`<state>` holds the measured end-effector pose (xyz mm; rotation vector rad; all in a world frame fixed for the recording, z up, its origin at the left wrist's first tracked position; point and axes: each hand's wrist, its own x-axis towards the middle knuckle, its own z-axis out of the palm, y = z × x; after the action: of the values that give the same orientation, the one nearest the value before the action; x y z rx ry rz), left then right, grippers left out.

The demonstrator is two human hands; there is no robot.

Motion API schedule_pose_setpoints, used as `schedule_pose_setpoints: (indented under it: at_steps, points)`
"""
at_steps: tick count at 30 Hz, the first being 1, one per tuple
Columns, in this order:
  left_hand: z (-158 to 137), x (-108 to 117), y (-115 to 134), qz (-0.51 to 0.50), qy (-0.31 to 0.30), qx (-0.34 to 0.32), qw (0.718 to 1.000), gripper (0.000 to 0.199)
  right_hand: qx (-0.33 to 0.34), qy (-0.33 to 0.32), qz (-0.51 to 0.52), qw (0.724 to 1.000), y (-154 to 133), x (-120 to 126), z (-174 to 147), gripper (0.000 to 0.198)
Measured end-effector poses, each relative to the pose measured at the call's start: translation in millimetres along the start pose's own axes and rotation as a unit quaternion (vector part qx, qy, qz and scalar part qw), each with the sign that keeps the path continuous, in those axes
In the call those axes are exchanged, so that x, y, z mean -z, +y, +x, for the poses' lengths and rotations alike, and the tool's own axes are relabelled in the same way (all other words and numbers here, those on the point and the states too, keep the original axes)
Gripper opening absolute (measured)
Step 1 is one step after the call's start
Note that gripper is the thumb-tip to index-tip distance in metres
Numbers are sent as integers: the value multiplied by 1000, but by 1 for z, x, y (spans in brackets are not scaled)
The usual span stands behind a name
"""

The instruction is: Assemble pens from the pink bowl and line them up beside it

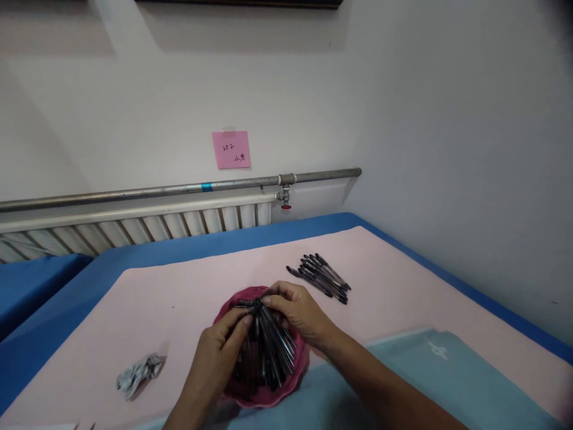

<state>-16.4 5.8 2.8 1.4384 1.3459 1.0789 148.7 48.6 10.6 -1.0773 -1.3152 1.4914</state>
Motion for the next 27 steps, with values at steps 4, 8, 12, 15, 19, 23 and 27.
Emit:
schedule_pose_setpoints:
  at_steps: [4,8,12,15,19,23,27]
  points:
    - [2,5,1,-67,36,53,996,27,30,29,-27,999,-3,8,3,15]
    - [5,12,5,-155,100,126,975,27,75,39,-129,988,-1,12,6,10]
    - [7,16,6,-184,134,120,966,26,157,-39,-272,949,9,-1,2,12]
    - [8,16,4,-181,135,117,967,25,260,-136,-399,869,18,-17,-3,18]
    - [8,15,1,-178,115,107,971,24,315,-209,-536,755,28,-30,-6,22]
    - [7,15,2,-165,112,99,975,26,311,-183,-610,705,32,-35,-7,20]
    - [7,15,2,-157,106,100,977,26,322,-174,-636,679,33,-34,-6,16]
